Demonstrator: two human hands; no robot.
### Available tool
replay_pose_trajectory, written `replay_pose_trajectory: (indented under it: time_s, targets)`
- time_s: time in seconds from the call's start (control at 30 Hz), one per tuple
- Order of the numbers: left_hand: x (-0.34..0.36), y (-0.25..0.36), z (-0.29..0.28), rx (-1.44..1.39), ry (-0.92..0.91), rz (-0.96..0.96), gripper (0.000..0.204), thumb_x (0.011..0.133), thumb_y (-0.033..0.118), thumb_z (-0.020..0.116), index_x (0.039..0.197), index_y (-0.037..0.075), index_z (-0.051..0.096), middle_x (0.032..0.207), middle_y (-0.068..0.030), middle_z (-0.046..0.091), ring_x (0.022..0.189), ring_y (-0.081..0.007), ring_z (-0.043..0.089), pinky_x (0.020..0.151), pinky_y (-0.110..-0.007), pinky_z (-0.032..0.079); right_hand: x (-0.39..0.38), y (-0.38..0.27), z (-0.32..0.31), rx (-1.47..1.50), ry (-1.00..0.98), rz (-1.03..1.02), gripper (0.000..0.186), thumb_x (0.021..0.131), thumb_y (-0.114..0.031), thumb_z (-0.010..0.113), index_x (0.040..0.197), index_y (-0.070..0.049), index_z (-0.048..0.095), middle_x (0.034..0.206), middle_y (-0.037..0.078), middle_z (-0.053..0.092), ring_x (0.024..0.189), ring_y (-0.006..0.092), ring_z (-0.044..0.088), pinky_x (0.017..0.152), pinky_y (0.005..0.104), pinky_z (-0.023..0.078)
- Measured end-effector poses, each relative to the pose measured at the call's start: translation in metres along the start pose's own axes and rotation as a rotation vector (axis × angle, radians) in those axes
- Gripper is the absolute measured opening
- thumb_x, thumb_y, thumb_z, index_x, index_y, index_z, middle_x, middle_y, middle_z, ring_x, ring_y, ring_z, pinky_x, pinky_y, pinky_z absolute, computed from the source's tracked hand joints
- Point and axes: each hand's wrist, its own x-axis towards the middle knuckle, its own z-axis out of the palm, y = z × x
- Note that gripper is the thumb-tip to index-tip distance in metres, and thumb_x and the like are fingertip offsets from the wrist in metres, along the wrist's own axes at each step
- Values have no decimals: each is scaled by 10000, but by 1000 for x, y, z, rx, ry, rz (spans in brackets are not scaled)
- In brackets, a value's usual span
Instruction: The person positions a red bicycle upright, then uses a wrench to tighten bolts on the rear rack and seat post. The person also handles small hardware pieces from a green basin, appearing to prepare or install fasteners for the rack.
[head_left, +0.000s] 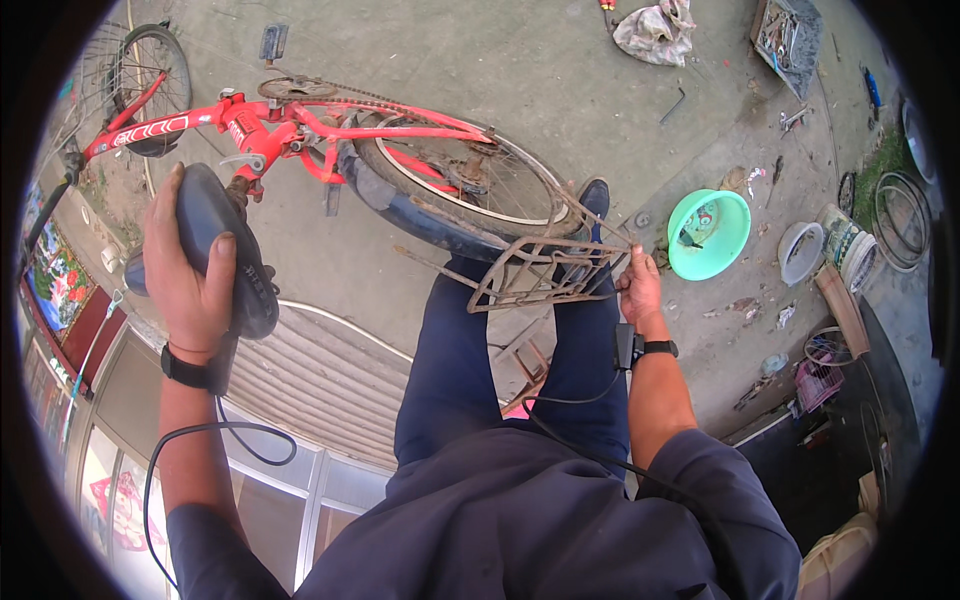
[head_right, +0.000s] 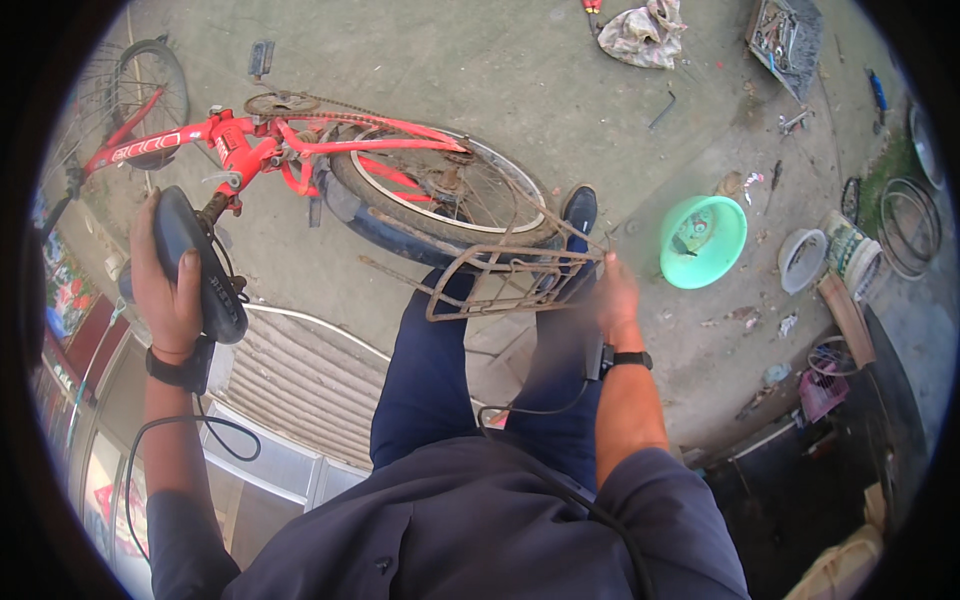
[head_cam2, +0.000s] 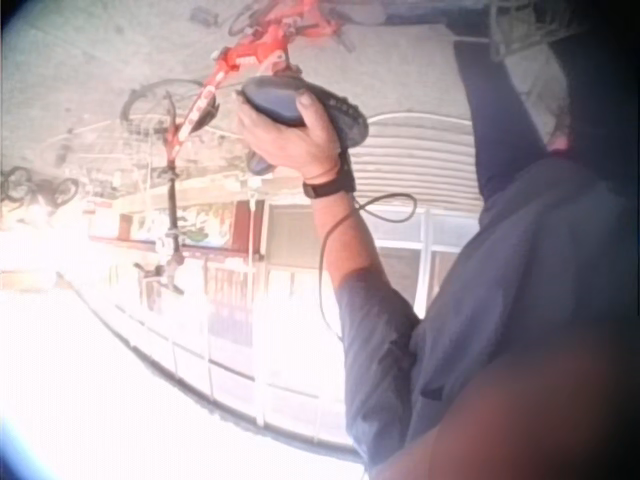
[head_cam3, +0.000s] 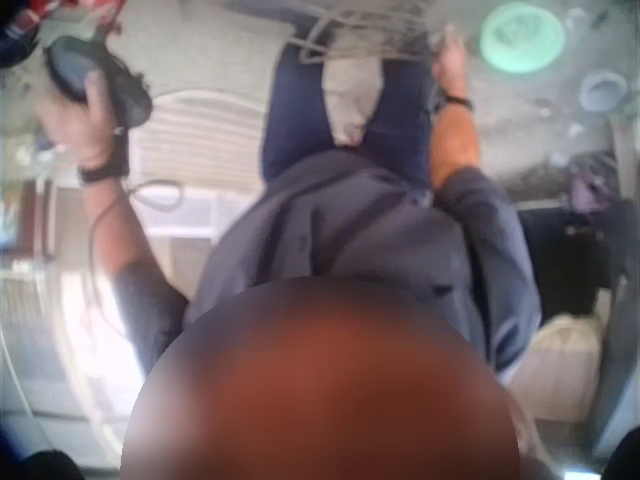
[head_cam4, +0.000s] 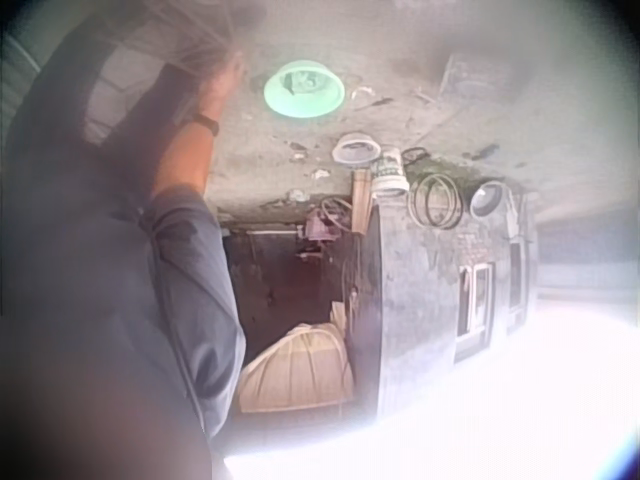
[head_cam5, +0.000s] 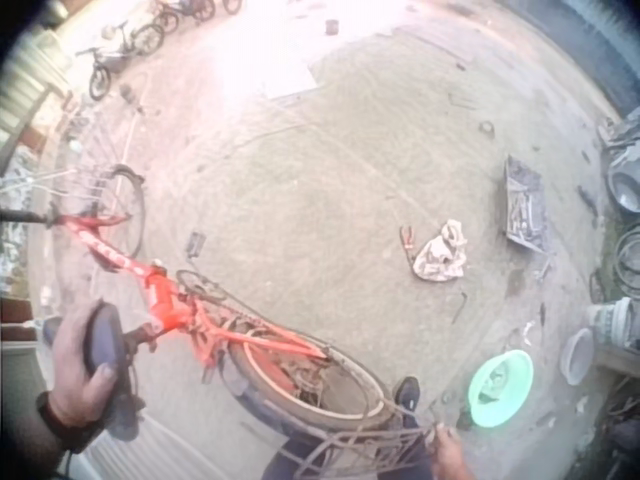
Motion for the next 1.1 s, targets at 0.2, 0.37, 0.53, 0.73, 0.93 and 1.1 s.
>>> replay_pose_trajectory:
  time_s: [0.2,0.37,0.53,0.73,0.93,1.1]
  targets:
    - [-5,-10,3,0,18,-5,696,870,374,642,1425,-14,481,1410,-192,546,1284,-367,523,1103,-436,378,-12,-3,15,-43,33,-21,387,948,-461,693,820,-167,478,613,-52,342,535,109,353,541,291,336]
    - [-18,-5,19,-48,33,-15,690,865,359,647,1420,-19,488,1404,-193,555,1272,-363,536,1098,-425,386,-21,11,3,-73,62,-32,379,953,-460,686,830,-162,487,614,-50,342,541,104,360,543,289,340]
    - [-22,-4,25,-48,31,-14,677,882,361,638,1425,-16,491,1410,-192,555,1282,-353,536,1095,-416,389,-28,18,1,-81,44,-63,401,929,-481,711,833,-156,496,616,-53,355,529,99,369,530,283,336]
    - [-31,4,34,-129,1,-31,631,937,318,589,1458,-13,459,1450,-190,527,1320,-332,514,1122,-405,368,-2,26,-15,84,85,3,420,893,-463,761,861,-103,548,618,-31,410,506,97,379,491,268,322]
    - [-44,30,48,-122,27,-11,609,984,336,543,1486,9,433,1450,-180,525,1334,-306,504,1128,-391,361,22,29,-49,56,-7,-40,417,892,-487,751,869,-124,548,637,-49,402,535,94,387,517,270,333]
    - [-36,16,39,-140,-32,-53,601,1006,349,517,1499,18,421,1448,-185,523,1316,-291,515,1126,-379,355,26,25,-45,32,-43,-57,410,900,-492,741,885,-130,548,651,-53,394,549,93,380,534,277,338]
